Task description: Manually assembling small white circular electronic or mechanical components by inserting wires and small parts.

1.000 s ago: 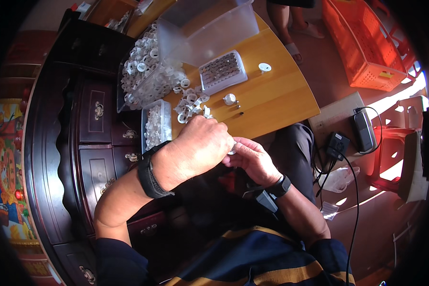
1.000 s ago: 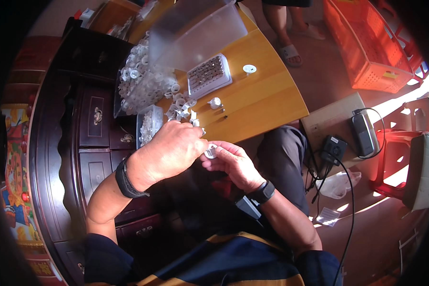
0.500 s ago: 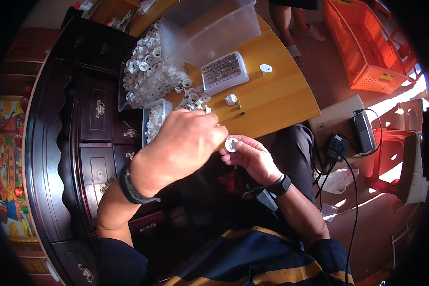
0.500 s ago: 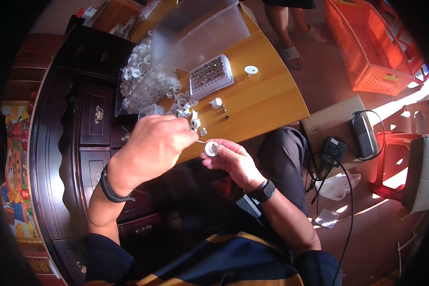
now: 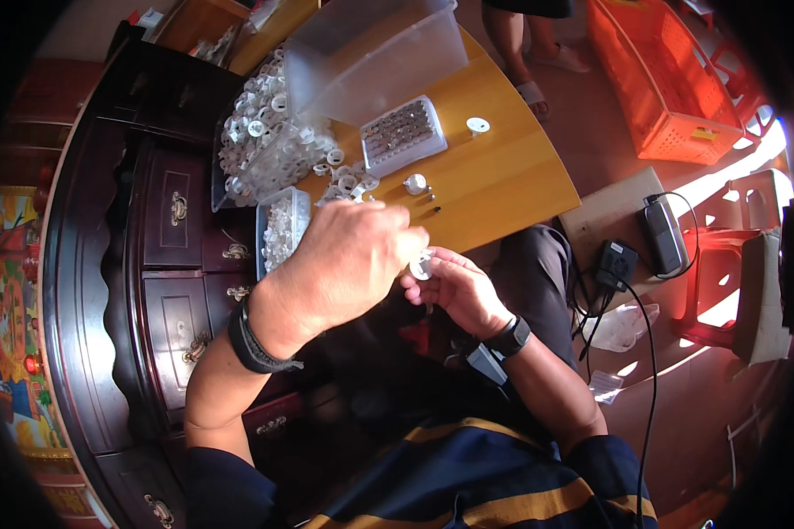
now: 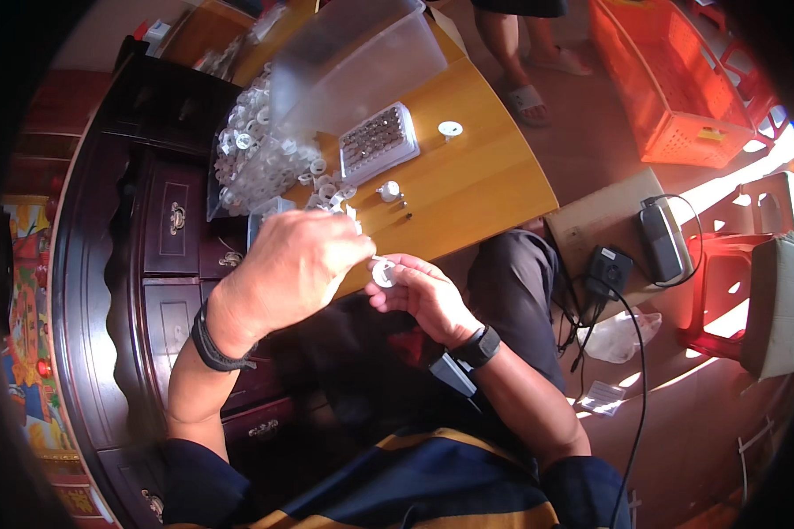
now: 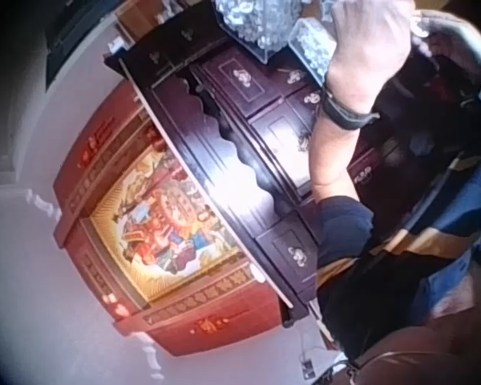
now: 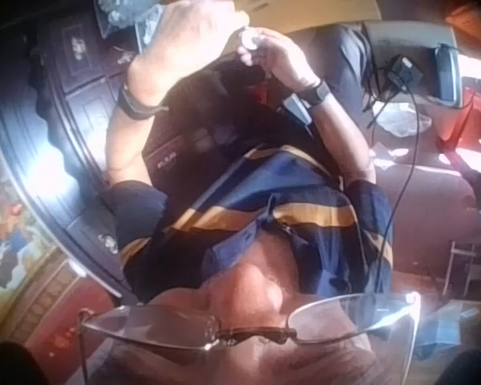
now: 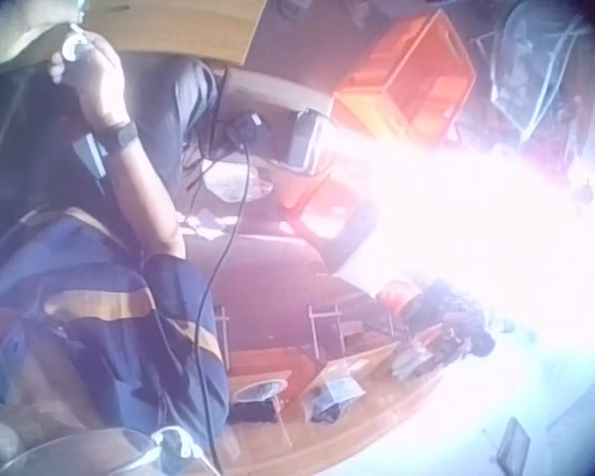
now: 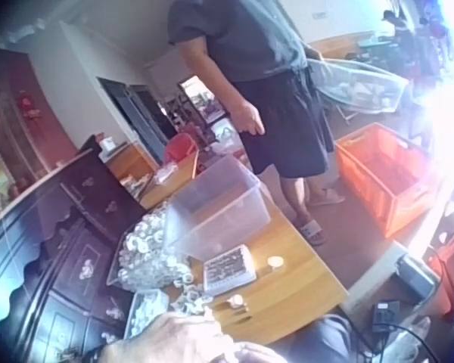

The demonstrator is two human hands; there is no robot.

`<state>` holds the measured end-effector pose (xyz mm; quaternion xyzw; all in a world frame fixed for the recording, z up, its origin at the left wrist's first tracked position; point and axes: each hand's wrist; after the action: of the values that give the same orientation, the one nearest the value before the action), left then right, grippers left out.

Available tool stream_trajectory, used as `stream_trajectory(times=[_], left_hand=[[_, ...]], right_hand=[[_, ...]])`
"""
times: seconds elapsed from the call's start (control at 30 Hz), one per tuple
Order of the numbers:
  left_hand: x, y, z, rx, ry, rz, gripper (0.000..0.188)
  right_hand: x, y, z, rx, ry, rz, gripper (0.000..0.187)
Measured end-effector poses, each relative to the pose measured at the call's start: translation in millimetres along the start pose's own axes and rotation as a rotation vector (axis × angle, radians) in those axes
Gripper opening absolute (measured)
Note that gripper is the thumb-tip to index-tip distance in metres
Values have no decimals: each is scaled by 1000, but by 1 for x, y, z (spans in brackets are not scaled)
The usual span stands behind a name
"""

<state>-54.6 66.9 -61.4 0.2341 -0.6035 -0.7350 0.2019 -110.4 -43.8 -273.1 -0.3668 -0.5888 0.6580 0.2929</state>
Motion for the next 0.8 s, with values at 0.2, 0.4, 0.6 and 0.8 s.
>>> stream_trajectory(times=[0.2,0.4,0.6,0.8], left_hand=[[10,13,-18,175,-4,315,15],[21,10,-25,139,78,506,16],[3,-13,24,387,571,692,18],[54,-4,-18,362,172,554,14]], right_hand=[[-2,5,4,-42,60,-48,33],[-15,7,11,-83,108,-143,32],[-26,-2,6,-47,197,-152,35],[-30,-7,11,18,270,-164,35]])
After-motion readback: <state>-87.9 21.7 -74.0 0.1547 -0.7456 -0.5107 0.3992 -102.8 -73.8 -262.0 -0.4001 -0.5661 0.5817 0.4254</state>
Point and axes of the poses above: each hand's wrist, its own z-axis away from the middle knuckle, its own y-axis out of the back of the hand, x = y × z, and after that the axes turned 6 degrees about -z, right-handed
